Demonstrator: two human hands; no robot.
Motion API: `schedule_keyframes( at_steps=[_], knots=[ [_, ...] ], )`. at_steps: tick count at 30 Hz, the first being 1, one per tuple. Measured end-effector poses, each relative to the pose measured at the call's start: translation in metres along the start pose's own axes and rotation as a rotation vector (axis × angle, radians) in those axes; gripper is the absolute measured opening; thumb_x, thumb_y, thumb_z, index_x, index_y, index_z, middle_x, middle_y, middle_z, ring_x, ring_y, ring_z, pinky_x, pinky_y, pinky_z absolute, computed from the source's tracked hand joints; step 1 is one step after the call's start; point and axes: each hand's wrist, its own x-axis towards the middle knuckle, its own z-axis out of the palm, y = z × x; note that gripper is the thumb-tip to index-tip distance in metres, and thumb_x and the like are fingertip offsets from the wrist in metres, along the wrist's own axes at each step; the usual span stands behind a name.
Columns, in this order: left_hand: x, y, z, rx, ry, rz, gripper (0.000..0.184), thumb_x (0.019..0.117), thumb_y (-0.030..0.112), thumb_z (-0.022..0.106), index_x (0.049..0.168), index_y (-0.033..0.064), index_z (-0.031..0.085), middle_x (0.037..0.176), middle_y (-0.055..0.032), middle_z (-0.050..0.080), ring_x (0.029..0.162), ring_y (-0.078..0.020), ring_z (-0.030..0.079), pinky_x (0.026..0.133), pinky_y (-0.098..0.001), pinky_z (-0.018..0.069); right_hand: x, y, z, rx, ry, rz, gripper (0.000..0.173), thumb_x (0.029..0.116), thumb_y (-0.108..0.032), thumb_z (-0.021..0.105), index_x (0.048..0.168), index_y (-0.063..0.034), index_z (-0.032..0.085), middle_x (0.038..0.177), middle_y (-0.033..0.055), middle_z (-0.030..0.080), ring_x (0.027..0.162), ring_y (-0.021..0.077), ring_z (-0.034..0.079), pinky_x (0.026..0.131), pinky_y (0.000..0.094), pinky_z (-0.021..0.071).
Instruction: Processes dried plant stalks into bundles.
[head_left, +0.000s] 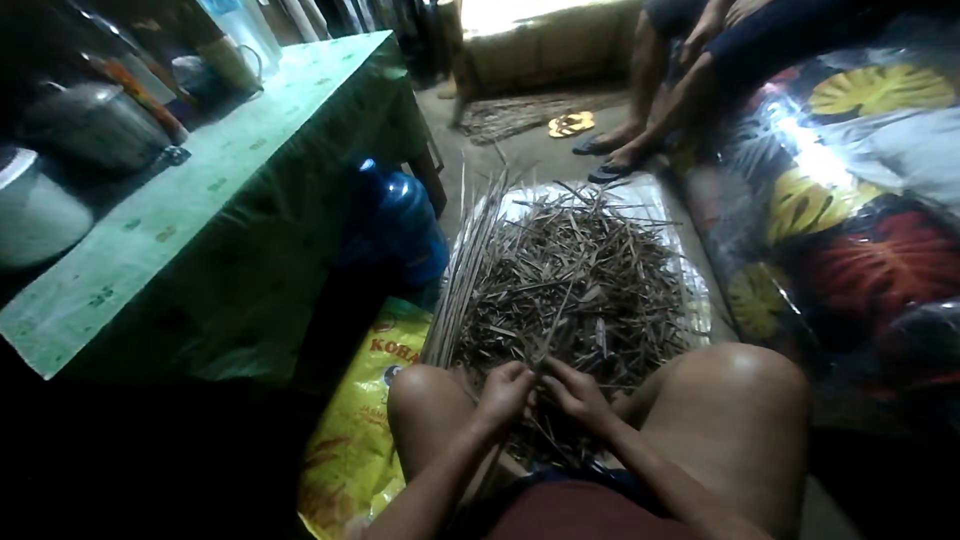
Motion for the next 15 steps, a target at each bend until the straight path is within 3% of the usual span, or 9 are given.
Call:
schedule_keyframes(
  at_steps=[7,11,15],
  knots=[
    [-0.004,0.0,-0.003,0.058,-0.013,-0.014,0.019,0.1088,0.014,0.049,0.106,-0.0003,0.062,0.066,0.0014,0.054,0.049,-0.0042,0.048,0.046,-0.0185,0.0422,0.002,0.009,-0.003,-0.136,0.107,-0.012,0.04,0.1023,-0.014,0.05,0.131,0.0105,0.063,0.113,0.0239,0.073,0.101,0.0318,0.073,0.095,0.0466,0.0562],
    [-0.01,-0.003,-0.002,0.037,-0.028,-0.028,0.018,0.1085,0.013,0.05,0.106,-0.0007,0.062,0.066,0.0017,0.053,0.049,-0.0036,0.049,0.046,-0.0178,0.043,0.009,0.01,-0.02,0.03,0.084,0.126,0.042,0.1047,-0.012,0.047,0.14,0.0091,0.055,0.127,0.0236,0.067,0.111,0.0211,0.068,0.1,0.0348,0.0516],
    [-0.009,-0.007,-0.003,0.068,-0.034,-0.005,0.019,0.1084,0.014,0.05,0.106,0.0,0.062,0.07,0.0004,0.055,0.051,-0.0047,0.051,0.047,-0.0193,0.0454,0.015,0.002,-0.016,0.189,0.144,0.234,0.039,0.1057,-0.01,0.045,0.139,0.0074,0.056,0.13,0.0191,0.065,0.11,0.0106,0.066,0.098,0.0266,0.0511]
  ],
)
